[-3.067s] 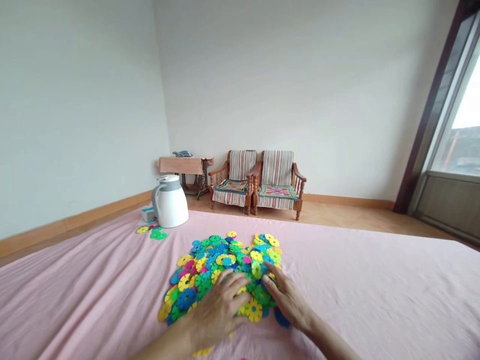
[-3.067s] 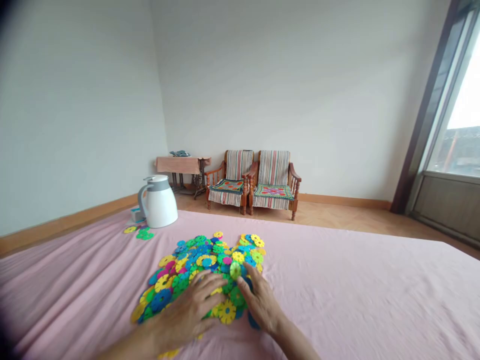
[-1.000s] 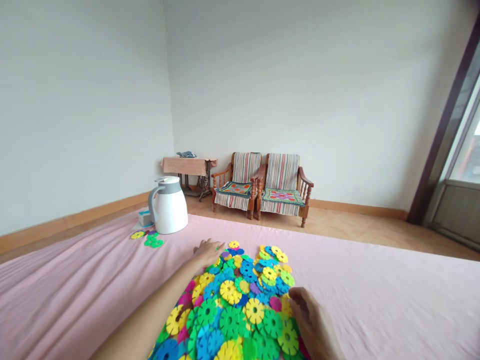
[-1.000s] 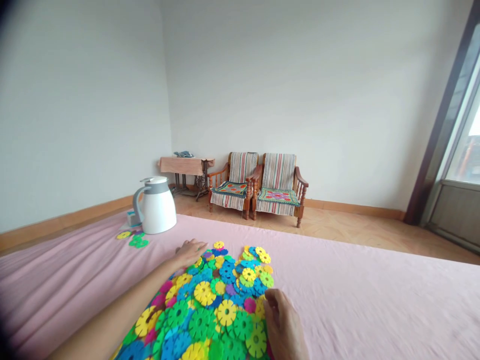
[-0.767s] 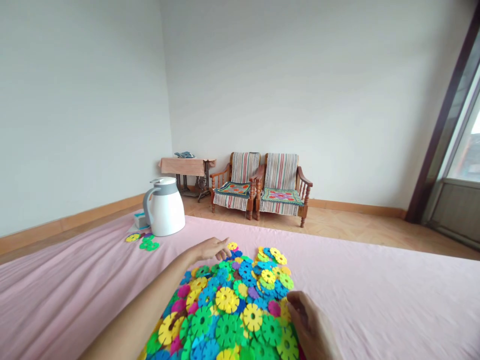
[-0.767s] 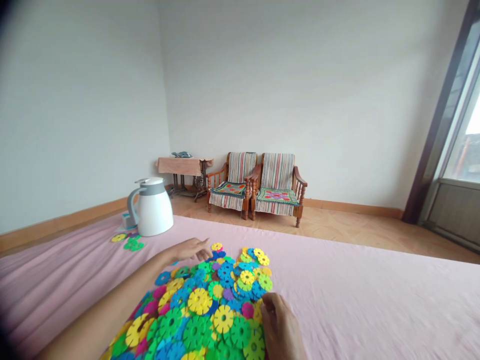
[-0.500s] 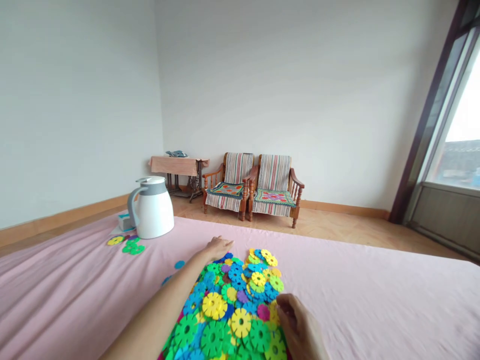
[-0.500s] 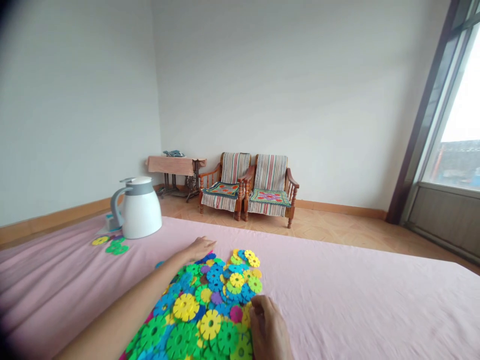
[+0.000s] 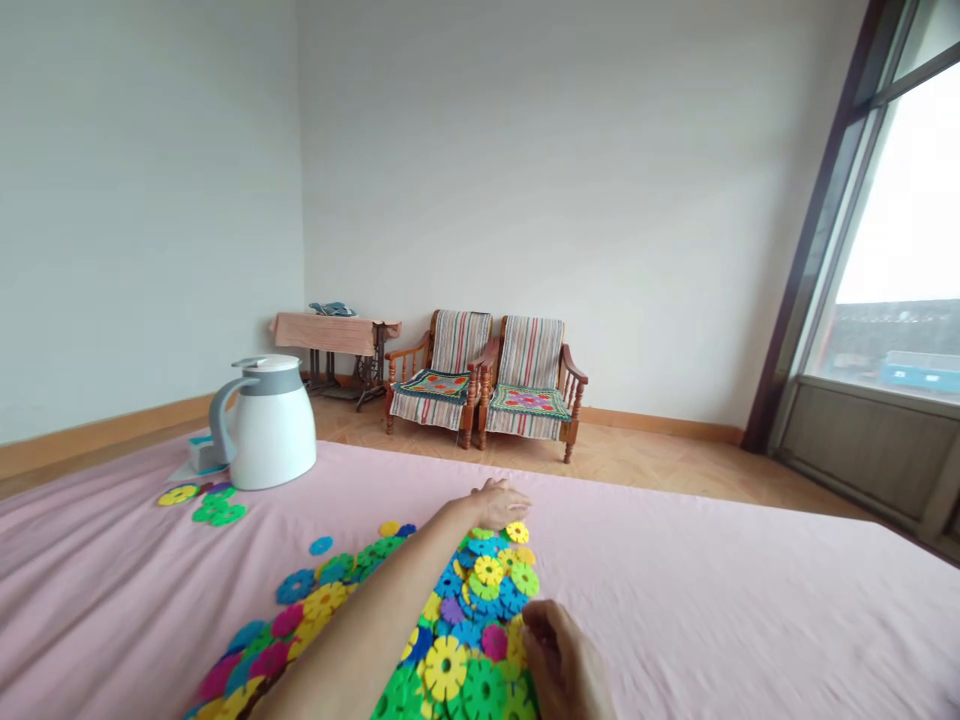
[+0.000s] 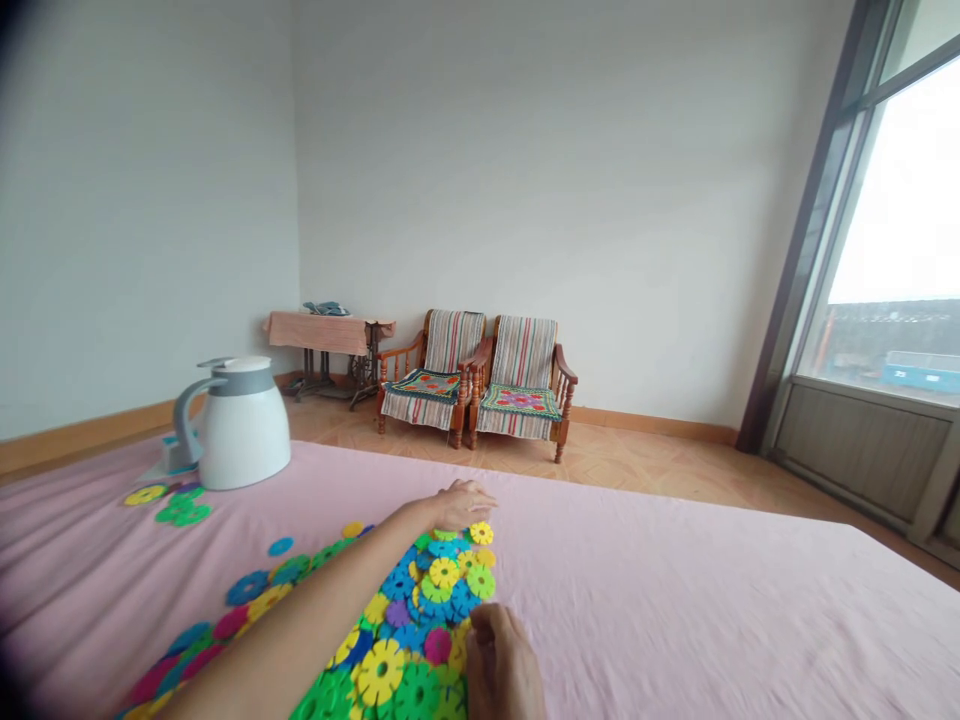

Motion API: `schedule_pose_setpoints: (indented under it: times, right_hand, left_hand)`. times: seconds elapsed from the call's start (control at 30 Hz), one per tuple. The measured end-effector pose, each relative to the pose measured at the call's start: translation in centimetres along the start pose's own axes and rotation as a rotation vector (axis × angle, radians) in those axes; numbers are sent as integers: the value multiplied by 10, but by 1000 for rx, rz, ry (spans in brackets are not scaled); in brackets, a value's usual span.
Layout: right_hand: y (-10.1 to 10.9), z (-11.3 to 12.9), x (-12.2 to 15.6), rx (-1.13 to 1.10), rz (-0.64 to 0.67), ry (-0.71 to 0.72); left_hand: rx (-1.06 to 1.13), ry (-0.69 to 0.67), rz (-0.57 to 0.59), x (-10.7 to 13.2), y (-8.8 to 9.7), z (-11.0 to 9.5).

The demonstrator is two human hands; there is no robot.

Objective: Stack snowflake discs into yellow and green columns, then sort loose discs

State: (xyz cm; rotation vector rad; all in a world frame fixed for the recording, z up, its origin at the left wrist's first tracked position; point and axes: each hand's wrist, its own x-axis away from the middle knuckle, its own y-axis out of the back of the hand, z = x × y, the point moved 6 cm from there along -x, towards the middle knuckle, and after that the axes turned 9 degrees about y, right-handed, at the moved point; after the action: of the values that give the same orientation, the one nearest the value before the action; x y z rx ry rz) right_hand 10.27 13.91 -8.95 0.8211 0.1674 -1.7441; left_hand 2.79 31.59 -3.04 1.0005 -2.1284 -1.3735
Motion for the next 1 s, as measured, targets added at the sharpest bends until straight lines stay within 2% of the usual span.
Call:
schedule_pose_setpoints:
  times: [0.07, 0.13, 0.23, 0.33, 0.43, 0.53, 0.6, 0.63, 0.7, 0.77, 0.87, 0.93, 1.0]
  right_hand:
    - [1, 3, -1, 1, 3, 12]
    - [2, 6, -1, -11, 9, 5]
    - [3, 11, -1, -38, 43, -34]
    - [7, 14, 0, -74, 68, -128]
    - [23, 14, -3, -97, -44, -238]
    - [54, 12, -12, -54, -245, -210]
    - [75, 3, -16, -15, -341, -203]
    - [84, -3, -17, -2, -375, -215]
    - [96, -16, -17, 13, -405, -258]
    - [100, -25, -16, 15, -393, -292]
    - [95, -28, -14, 19, -331, -300]
    - [91, -26, -15, 25, -293, -292]
    - [88, -23, -16, 32, -272, -288]
  left_hand:
    - [-48, 48, 36, 0, -11, -4]
    - [-79, 64, 66, 8, -15, -7]
    - [-97, 20, 112, 31, -6, -9]
    - [-91, -48, 157, 64, 13, -11]
    - [-79, -79, 132, 98, 34, -17]
    - [-68, -89, 37, 126, 43, -38]
    - [-53, -131, -15, 140, 36, -63]
    - [-42, -227, -20, 147, 27, -81]
    - [-58, -370, -6, 161, 3, -110]
    - [-129, -446, 37, 173, -22, -129]
    - [-286, -441, 29, 185, -42, -134]
    - [-371, -373, 15, 192, -41, -127]
    - [-428, -286, 6, 200, -32, -115]
